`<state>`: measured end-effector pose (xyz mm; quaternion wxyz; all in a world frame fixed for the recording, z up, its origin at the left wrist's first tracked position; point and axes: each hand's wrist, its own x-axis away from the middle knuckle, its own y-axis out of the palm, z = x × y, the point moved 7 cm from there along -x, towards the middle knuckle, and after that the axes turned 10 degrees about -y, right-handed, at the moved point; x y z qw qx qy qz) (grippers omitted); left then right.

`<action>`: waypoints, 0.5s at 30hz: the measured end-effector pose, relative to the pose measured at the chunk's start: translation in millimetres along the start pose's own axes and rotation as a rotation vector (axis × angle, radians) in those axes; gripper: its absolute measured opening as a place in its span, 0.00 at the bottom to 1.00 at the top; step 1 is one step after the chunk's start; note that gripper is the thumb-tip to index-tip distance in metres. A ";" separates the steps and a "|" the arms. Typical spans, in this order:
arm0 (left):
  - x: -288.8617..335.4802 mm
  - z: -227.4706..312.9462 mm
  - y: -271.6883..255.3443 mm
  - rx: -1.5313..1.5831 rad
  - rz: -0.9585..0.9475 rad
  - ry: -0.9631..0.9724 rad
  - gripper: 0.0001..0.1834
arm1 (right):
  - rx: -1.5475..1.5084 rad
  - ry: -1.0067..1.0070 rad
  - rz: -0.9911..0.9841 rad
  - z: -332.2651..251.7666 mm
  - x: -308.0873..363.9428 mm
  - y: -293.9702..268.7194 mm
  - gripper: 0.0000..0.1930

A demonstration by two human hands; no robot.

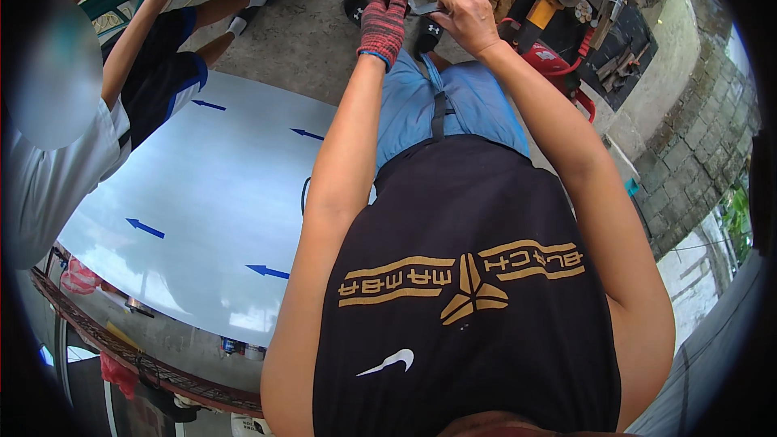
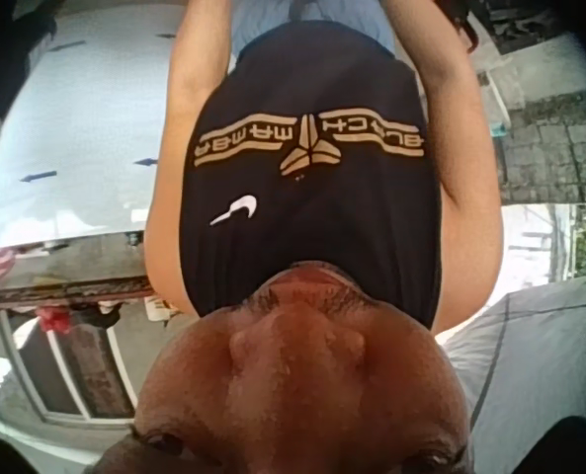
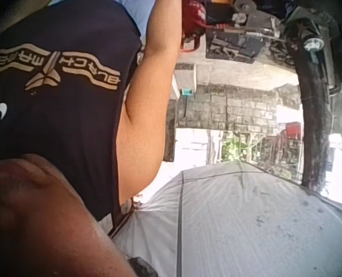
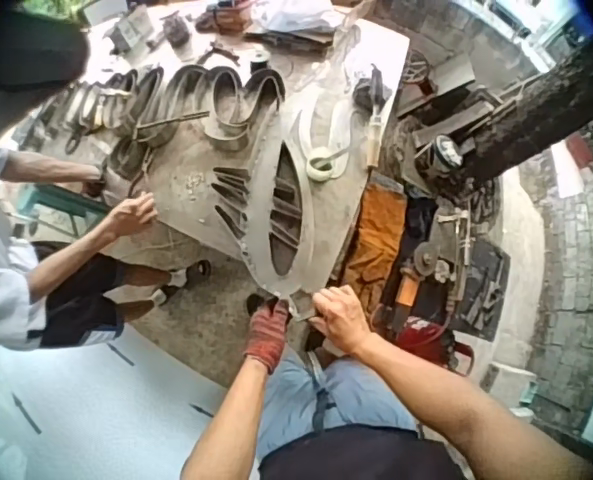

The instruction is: Assembling and attaching metal side panels to a large sign letter using a hammer and pliers.

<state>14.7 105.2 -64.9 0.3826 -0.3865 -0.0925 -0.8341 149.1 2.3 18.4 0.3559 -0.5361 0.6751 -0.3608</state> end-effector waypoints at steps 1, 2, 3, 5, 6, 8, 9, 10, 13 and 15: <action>1.2 3.3 1.9 -0.025 0.003 0.002 0.24 | 0.012 0.039 -0.016 2.8 3.0 2.0 0.17; 3.8 5.8 3.2 -0.049 0.006 0.004 0.25 | 0.015 0.034 -0.022 2.9 5.2 3.4 0.17; 2.9 4.1 2.2 -0.029 0.001 -0.004 0.24 | -0.001 0.023 0.010 0.9 3.7 1.1 0.16; 1.3 -0.7 1.0 0.043 -0.016 -0.039 0.23 | -0.018 0.001 0.037 -0.3 -0.3 -2.4 0.14; 1.4 -3.4 2.6 0.108 -0.043 -0.075 0.22 | 0.009 -0.045 0.034 0.6 -2.7 -3.8 0.13; 1.1 -5.6 3.1 0.209 -0.093 -0.099 0.21 | 0.035 -0.100 0.024 5.0 -6.0 -6.5 0.12; 0.5 -9.4 3.4 0.302 -0.149 -0.120 0.20 | 0.057 -0.156 0.024 4.6 -8.4 -9.2 0.12; 1.1 -13.7 -1.2 0.310 -0.140 -0.120 0.20 | 0.079 -0.212 0.024 2.8 -10.1 -10.8 0.12; 8.2 -19.9 -16.6 0.317 -0.127 -0.077 0.17 | 0.109 -0.259 0.006 4.7 -12.2 -11.2 0.08; 16.3 -27.8 -32.7 0.272 -0.090 -0.063 0.17 | 0.130 -0.282 0.006 5.4 -15.1 -12.2 0.07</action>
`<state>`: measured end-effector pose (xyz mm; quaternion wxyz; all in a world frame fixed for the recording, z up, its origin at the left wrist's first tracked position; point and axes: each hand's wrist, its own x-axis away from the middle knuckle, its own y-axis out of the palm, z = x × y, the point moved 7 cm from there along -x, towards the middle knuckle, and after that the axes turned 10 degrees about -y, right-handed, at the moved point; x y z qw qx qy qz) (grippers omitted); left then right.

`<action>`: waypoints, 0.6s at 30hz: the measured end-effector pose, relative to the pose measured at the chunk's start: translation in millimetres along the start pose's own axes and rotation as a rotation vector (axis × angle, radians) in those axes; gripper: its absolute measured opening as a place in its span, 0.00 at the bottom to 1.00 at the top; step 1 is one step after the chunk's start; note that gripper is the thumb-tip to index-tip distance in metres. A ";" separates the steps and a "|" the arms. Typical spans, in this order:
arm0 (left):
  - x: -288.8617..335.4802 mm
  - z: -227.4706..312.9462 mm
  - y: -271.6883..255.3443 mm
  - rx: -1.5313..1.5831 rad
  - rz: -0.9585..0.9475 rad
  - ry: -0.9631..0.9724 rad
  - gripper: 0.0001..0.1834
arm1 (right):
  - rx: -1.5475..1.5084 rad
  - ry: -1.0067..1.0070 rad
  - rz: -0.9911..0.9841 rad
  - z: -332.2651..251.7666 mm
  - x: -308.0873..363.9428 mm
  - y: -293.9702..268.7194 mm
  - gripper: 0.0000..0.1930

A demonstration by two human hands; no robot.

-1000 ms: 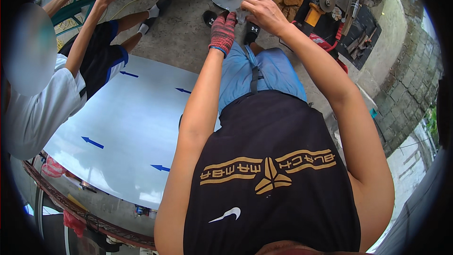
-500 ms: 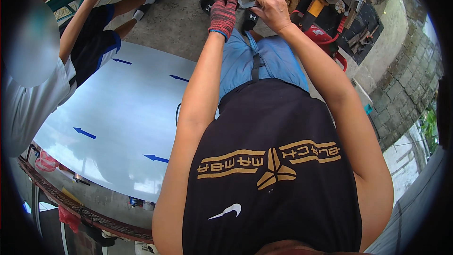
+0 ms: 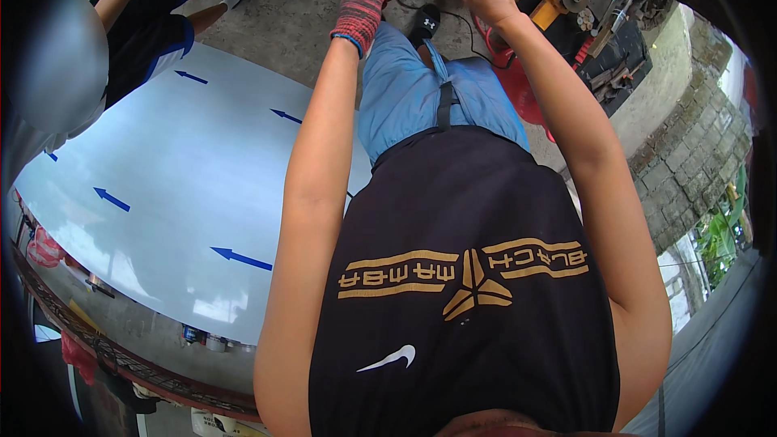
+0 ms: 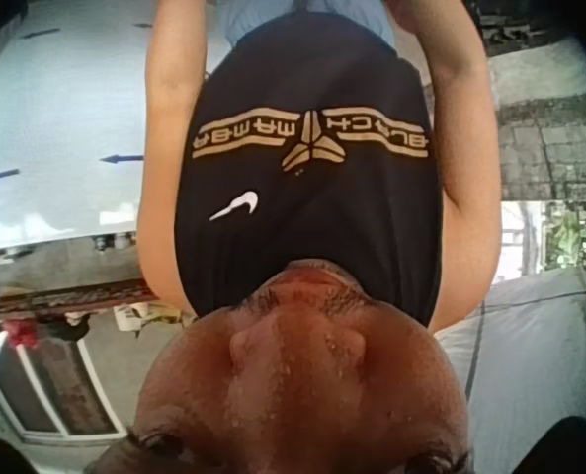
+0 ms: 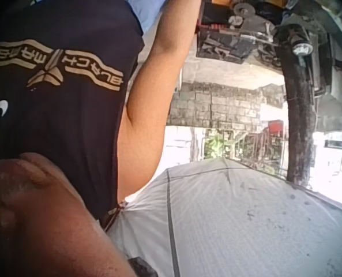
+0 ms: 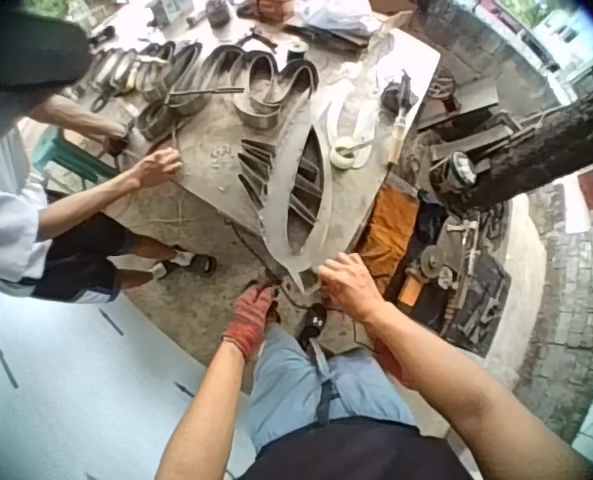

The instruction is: Assembling and attaching metal side panels to a large sign letter using a hammer and pliers.

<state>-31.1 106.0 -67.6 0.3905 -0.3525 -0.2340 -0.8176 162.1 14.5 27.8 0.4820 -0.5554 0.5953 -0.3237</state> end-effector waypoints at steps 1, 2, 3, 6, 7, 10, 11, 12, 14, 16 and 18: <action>3.9 -1.8 -9.3 -0.051 0.033 0.018 0.17 | -0.003 -0.006 -0.004 1.1 -1.3 -1.4 0.07; 6.8 -11.2 -15.1 0.004 0.030 -0.058 0.19 | -0.076 0.007 -0.041 5.0 -2.4 -0.3 0.06; 9.8 -17.8 -26.5 0.010 0.043 -0.057 0.19 | -0.152 0.013 -0.073 5.0 -8.0 -1.0 0.05; 20.0 -40.9 -48.8 0.098 0.100 -0.050 0.18 | -0.164 -0.021 -0.102 6.1 -11.0 0.0 0.06; 25.2 -46.0 -49.2 0.104 0.103 -0.047 0.18 | -0.152 -0.036 -0.104 6.9 -10.4 0.1 0.06; 41.8 -69.2 -58.3 0.188 0.132 -0.115 0.19 | -0.149 -0.045 -0.109 1.5 -11.3 -2.0 0.06; 49.0 -76.7 -61.6 0.198 0.147 -0.124 0.19 | -0.145 -0.042 -0.128 -1.0 -13.0 -2.4 0.05; 53.4 -81.2 -64.2 0.205 0.156 -0.128 0.19 | -0.138 -0.054 -0.117 -0.7 -13.9 -3.3 0.05; 64.9 -87.6 -65.3 0.224 0.172 -0.130 0.19 | -0.032 -0.074 -0.065 5.0 -8.0 2.7 0.07; 76.2 -96.4 -71.1 0.268 0.208 -0.157 0.18 | -0.039 -0.055 -0.075 6.8 -5.6 8.4 0.07; 85.5 -103.1 -77.9 0.275 0.225 -0.165 0.19 | -0.044 -0.010 -0.097 8.1 -4.1 10.8 0.07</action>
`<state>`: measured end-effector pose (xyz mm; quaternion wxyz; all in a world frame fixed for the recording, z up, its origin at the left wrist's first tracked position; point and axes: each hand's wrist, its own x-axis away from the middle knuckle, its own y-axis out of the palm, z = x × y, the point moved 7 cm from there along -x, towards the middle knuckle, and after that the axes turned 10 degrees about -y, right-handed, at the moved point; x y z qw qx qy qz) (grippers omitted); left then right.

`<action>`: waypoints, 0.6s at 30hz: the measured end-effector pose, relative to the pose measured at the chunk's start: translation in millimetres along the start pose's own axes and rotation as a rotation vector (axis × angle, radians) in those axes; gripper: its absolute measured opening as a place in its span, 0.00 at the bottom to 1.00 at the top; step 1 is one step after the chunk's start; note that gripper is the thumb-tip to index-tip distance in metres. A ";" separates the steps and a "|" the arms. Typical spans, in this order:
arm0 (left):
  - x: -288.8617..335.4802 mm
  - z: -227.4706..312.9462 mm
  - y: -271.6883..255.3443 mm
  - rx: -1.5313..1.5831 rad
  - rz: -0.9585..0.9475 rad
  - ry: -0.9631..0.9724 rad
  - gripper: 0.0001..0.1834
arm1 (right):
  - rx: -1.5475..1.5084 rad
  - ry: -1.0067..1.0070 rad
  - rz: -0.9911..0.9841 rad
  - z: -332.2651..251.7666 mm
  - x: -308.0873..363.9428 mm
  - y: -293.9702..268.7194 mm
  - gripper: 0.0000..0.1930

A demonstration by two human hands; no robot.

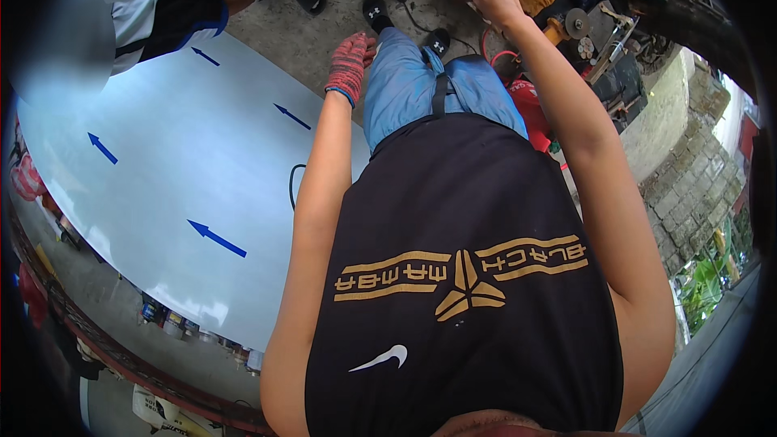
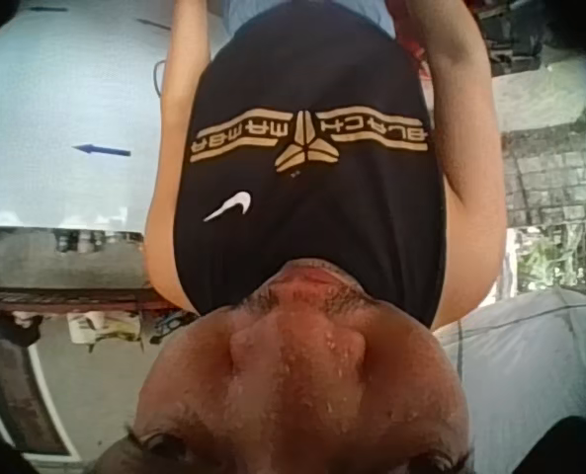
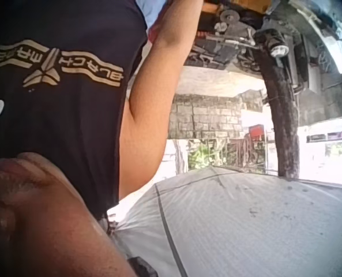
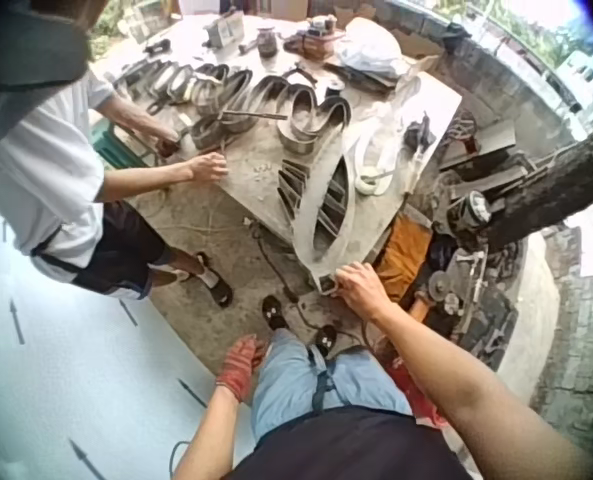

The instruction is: Assembling and attaching metal side panels to a large sign letter using a hammer and pliers.

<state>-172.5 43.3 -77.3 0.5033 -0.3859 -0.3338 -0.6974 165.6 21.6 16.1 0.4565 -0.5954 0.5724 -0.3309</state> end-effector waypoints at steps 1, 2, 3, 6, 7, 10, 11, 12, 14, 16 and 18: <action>1.8 -2.5 -4.6 0.004 0.014 -0.024 0.19 | 0.006 -0.010 0.015 -2.1 -0.4 -1.8 0.07; 2.1 -0.8 -8.1 0.008 0.030 -0.025 0.18 | 0.010 0.016 0.017 -1.3 -0.6 -3.7 0.06; 3.6 0.8 -11.0 0.005 0.027 -0.005 0.18 | 0.015 0.047 0.019 0.7 2.9 -3.9 0.06; 4.7 1.0 -21.3 -0.168 0.057 0.062 0.20 | -0.027 0.108 0.136 -3.4 23.5 -14.3 0.08; 2.2 -2.2 -28.9 -0.244 0.073 0.094 0.20 | -0.076 0.156 0.198 -7.3 30.6 -21.1 0.10; -5.7 -10.9 -39.8 -0.399 0.116 0.107 0.20 | -0.152 0.244 0.231 -17.0 74.6 -26.2 0.13; -9.8 -13.9 -44.3 -0.455 0.120 0.109 0.21 | -0.181 0.293 0.215 -18.6 94.8 -23.2 0.13; -14.3 -17.8 -49.3 -0.510 0.125 0.109 0.21 | -0.204 0.341 0.199 -19.5 115.3 -17.7 0.13; -20.4 -25.5 -64.2 -0.538 0.175 0.122 0.20 | -0.232 0.420 0.179 -25.2 156.1 -7.7 0.12; -41.2 -29.6 -78.3 -0.647 0.196 0.151 0.21 | -0.251 0.530 0.168 -28.3 199.3 3.4 0.12; -51.5 -18.5 -67.9 -0.764 0.190 0.162 0.22 | -0.260 0.673 0.132 -28.5 249.5 20.0 0.12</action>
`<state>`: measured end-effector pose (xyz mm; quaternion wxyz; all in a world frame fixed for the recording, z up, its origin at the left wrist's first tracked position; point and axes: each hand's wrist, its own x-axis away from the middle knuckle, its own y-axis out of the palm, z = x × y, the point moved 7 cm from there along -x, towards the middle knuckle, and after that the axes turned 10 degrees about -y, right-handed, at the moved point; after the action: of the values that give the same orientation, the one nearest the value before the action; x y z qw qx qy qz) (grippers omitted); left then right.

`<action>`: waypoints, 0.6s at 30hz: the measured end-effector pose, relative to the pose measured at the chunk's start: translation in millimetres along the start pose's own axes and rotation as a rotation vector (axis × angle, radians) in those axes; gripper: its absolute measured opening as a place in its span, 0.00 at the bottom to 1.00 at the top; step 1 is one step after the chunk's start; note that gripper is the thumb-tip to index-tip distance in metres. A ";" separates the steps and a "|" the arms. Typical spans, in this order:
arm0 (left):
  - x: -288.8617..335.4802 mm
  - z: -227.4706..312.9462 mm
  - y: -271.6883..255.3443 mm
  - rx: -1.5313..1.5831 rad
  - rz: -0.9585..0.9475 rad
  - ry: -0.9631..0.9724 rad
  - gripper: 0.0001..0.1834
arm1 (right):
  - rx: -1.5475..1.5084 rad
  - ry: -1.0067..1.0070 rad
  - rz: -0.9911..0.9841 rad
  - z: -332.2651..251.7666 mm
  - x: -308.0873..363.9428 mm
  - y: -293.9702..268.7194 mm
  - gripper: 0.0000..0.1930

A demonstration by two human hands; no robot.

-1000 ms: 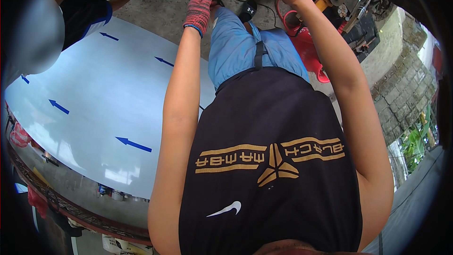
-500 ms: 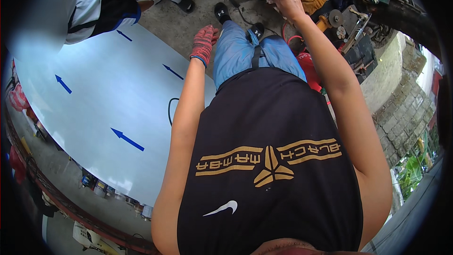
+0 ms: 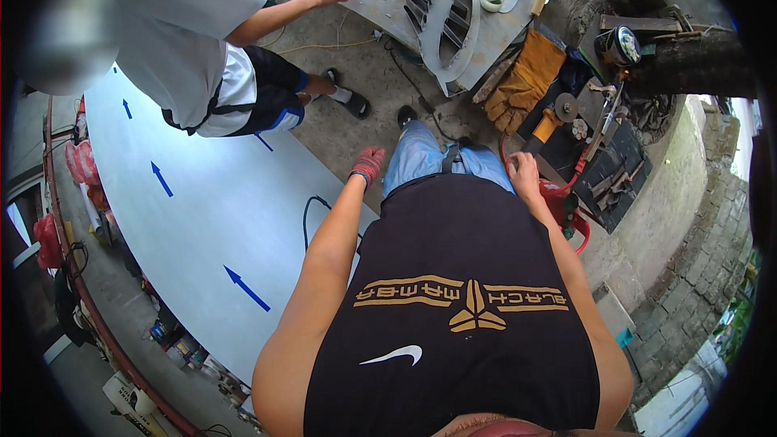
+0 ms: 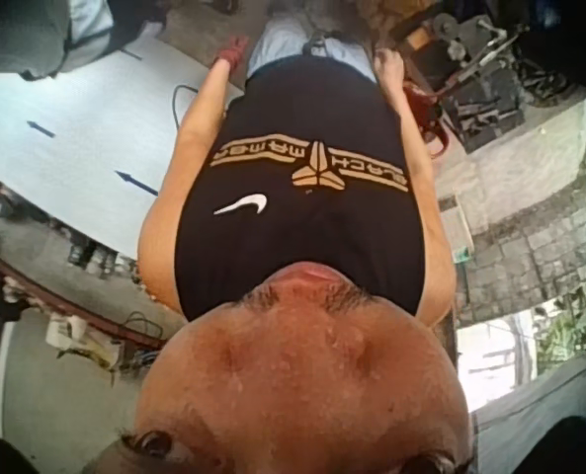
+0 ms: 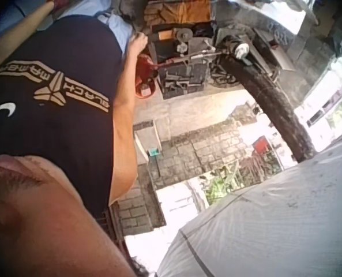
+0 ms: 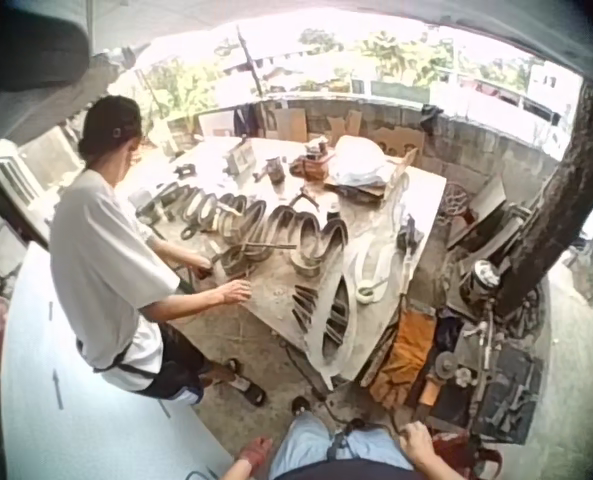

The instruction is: Assembling and attaching metal side panels to a large sign letter using a hammer and pliers.

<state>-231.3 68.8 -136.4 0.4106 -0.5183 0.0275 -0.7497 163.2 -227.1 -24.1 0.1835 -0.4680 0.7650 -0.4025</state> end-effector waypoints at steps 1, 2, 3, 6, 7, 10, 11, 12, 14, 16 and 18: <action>5.4 12.2 -0.8 -0.077 -0.018 -0.004 0.23 | 0.010 0.053 -0.017 13.2 15.5 4.4 0.11; 12.1 22.7 -4.6 -0.152 -0.032 -0.014 0.24 | 0.008 0.047 -0.010 18.6 26.0 7.8 0.11; 15.2 38.2 -8.4 -0.156 -0.030 -0.004 0.24 | -0.042 0.154 -0.026 32.0 39.1 12.0 0.11; 13.2 79.7 -20.3 -0.285 0.078 0.089 0.24 | -0.123 0.309 -0.024 46.5 62.5 13.8 0.11; 8.7 93.5 -22.2 -0.251 0.079 0.124 0.23 | -0.149 0.360 -0.008 49.9 66.3 12.8 0.11; -13.8 125.2 -30.3 -0.173 0.097 0.186 0.23 | -0.211 0.430 0.041 51.9 66.0 5.6 0.11; -23.5 135.4 -35.7 -0.124 0.118 0.205 0.23 | -0.240 0.462 0.061 51.2 64.8 3.2 0.11; -43.3 137.9 -41.9 -0.087 0.146 0.233 0.23 | -0.244 0.460 0.065 45.3 60.0 -0.3 0.11; -69.4 160.1 -53.1 0.077 0.144 0.246 0.22 | -0.268 0.497 0.103 38.8 53.1 -4.7 0.12; -65.8 195.7 -54.5 0.355 0.045 0.136 0.18 | -0.250 0.539 0.104 42.8 51.1 -3.4 0.12; -73.5 244.2 -68.3 0.523 -0.030 0.095 0.18 | -0.250 0.620 0.096 45.0 55.0 0.2 0.12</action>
<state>-66.9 255.1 -47.3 0.5177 -0.3591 -0.1557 -0.7608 165.5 -294.6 -46.3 -0.0981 -0.3056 0.8491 -0.4196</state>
